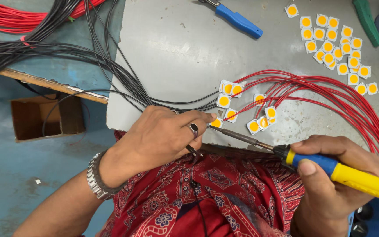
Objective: The person strips the ends of red and black wires with pliers, dips the stripped ends into a small container of flux or paste, then uses a soldering iron to solder the wire ends onto the contact pads of small square LED COB chips on the workbench, working on one LED at a time.
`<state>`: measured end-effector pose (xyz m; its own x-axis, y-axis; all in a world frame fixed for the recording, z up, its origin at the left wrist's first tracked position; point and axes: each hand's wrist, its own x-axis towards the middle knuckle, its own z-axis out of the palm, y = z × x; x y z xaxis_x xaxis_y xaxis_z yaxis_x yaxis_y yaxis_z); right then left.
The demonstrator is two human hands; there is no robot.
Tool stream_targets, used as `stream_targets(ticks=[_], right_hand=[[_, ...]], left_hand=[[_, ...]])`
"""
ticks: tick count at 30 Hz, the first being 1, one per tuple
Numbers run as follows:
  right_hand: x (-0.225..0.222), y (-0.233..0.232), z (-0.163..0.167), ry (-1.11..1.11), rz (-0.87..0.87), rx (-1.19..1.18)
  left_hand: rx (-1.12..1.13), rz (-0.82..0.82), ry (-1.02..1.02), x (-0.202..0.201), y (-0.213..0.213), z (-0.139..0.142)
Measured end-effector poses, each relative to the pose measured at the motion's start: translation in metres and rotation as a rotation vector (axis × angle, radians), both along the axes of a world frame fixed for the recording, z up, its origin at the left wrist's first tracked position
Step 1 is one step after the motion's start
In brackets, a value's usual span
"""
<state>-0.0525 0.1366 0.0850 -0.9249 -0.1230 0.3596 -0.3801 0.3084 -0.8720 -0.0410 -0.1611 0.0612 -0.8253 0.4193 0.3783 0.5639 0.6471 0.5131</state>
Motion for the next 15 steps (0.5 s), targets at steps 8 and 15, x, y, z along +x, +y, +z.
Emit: stream_targets(ticks=[8, 15], right_hand=[[-0.012, -0.010, 0.028, 0.050, 0.184, 0.194], [-0.041, -0.018, 0.065, 0.112, 0.535, 0.461]], left_hand=[[-0.027, -0.017, -0.015, -0.001, -0.001, 0.000], [-0.027, -0.017, -0.019, -0.002, -0.001, 0.003]])
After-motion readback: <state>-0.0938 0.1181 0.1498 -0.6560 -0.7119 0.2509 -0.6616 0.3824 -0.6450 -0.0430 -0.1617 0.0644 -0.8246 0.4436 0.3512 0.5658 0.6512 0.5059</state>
